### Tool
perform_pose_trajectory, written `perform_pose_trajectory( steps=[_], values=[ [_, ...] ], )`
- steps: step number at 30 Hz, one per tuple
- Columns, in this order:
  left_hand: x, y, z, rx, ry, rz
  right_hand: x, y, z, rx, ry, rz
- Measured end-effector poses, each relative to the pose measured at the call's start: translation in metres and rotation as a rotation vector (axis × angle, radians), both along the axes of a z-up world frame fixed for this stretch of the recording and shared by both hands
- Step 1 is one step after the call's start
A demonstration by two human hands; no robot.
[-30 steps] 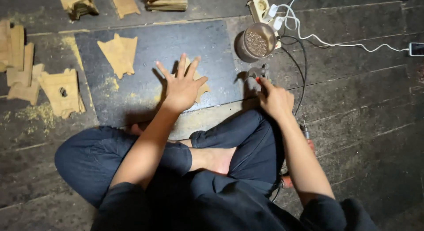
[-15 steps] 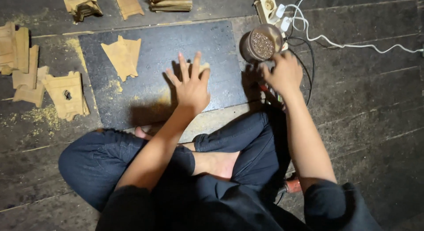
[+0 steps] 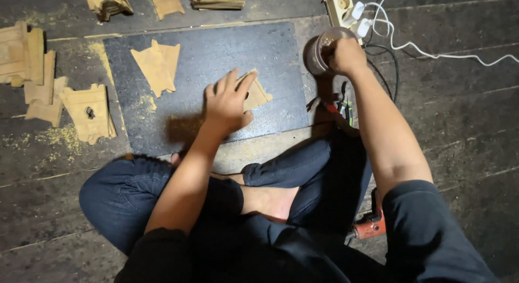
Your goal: Assembling small wooden components by hammering nails into them while sitting on the floor.
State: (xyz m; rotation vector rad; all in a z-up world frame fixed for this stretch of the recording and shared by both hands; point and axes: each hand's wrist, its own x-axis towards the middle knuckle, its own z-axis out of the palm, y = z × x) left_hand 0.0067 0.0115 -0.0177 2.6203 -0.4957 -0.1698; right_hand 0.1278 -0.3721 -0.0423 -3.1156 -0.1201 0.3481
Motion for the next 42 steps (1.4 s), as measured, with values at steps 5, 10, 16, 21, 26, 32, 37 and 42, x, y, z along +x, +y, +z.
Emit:
perform_pose_trajectory(
  steps=[5, 10, 16, 21, 26, 32, 37, 42],
  values=[
    [-0.005, 0.006, -0.005, -0.122, -0.052, -0.012, -0.007, 0.005, 0.001, 0.111, -0.003, -0.070],
    [-0.001, 0.007, 0.004, -0.223, -0.162, -0.052, -0.023, 0.002, 0.009, 0.437, -0.274, -0.163],
    [0.001, 0.005, -0.013, -0.212, -0.162, -0.059, -0.040, 0.010, 0.022, 0.506, -0.427, -0.164],
    [0.002, 0.000, -0.001, -0.065, 0.064, -0.017, -0.055, 0.029, 0.044, 0.632, -0.634, -0.105],
    [0.002, 0.005, -0.013, -0.189, -0.015, -0.042, -0.076, 0.068, 0.078, 0.738, -0.642, -0.004],
    [-0.001, 0.007, -0.020, -0.226, -0.120, -0.050, -0.111, 0.125, 0.099, 0.820, -0.508, 0.228],
    [0.003, 0.005, -0.020, -0.064, 0.083, -0.068, -0.123, 0.155, 0.080, 0.916, -0.436, 0.328],
    [0.003, 0.006, -0.013, -0.081, 0.053, -0.065, -0.130, 0.171, 0.066, 0.693, -0.371, 0.421]
  ],
)
